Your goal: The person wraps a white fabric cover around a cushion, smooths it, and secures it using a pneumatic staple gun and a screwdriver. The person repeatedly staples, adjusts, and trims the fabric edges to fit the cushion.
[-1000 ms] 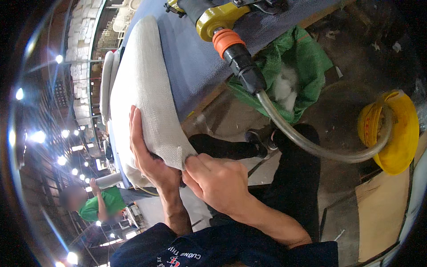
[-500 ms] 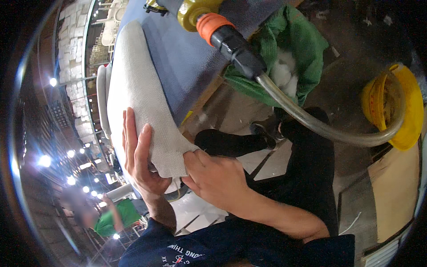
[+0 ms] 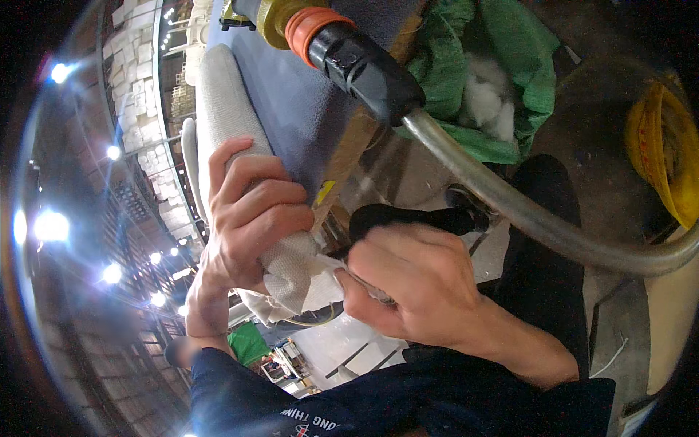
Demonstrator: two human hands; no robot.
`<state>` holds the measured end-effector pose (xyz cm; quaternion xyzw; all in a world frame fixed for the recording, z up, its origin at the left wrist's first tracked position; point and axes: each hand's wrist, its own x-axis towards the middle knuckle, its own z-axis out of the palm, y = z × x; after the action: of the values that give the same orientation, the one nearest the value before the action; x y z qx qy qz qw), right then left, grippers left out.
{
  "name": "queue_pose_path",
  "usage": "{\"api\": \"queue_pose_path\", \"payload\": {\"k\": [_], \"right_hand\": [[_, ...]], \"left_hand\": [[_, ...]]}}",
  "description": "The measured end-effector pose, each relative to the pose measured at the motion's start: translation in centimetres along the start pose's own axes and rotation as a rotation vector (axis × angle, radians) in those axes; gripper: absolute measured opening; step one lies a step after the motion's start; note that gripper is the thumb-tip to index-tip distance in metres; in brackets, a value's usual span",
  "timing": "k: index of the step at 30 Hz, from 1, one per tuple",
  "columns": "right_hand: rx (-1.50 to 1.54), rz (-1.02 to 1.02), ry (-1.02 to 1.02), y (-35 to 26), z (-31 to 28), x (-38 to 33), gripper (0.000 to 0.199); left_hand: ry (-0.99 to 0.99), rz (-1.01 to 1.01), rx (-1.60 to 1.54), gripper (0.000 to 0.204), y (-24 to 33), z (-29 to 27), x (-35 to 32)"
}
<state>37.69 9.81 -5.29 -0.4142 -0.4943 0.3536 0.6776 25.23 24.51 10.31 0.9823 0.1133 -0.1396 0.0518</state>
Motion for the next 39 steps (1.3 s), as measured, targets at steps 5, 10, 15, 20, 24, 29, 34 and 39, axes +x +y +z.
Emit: {"api": "queue_pose_path", "payload": {"k": [5, 10, 15, 20, 24, 29, 34, 39], "right_hand": [[-0.179, 0.056, -0.178, -0.4, -0.4, 2.2, 0.023], [-0.255, -0.122, -0.164, 1.2, 0.6, 0.8, 0.019], [-0.347, -0.169, -0.173, 1.8, 0.0, 0.8, 0.021], [-0.401, -0.163, -0.216, 1.0, 0.0, -0.1, 0.022], [-0.5, -0.101, -0.189, -0.3, 1.0, -1.2, 0.021], [-0.685, -0.025, -0.225, -3.1, 4.0, -1.9, 0.017], [-0.729, 0.007, -0.241, -3.7, 6.5, -2.2, 0.018], [-0.838, 0.203, -0.331, -3.9, 8.5, -1.2, 0.022]], "left_hand": [[-0.046, 0.09, 0.001, 0.044, -0.9, 0.1, 0.4], [-0.027, 0.059, -0.013, 0.04, -0.4, -0.1, 0.5], [0.243, -0.177, 0.288, 0.063, 2.9, 1.1, -1.3], [0.552, -0.726, 0.363, 0.094, 7.0, 7.4, -6.0], [0.587, -0.809, 0.325, 0.094, 7.5, 9.0, -5.5], [0.591, -0.709, 0.223, 0.087, 7.0, 7.7, -6.0], [0.559, -0.594, 0.176, 0.075, 6.6, 7.2, -6.8], [0.449, -0.441, -0.005, 0.089, 5.5, 4.4, -8.2]]}}
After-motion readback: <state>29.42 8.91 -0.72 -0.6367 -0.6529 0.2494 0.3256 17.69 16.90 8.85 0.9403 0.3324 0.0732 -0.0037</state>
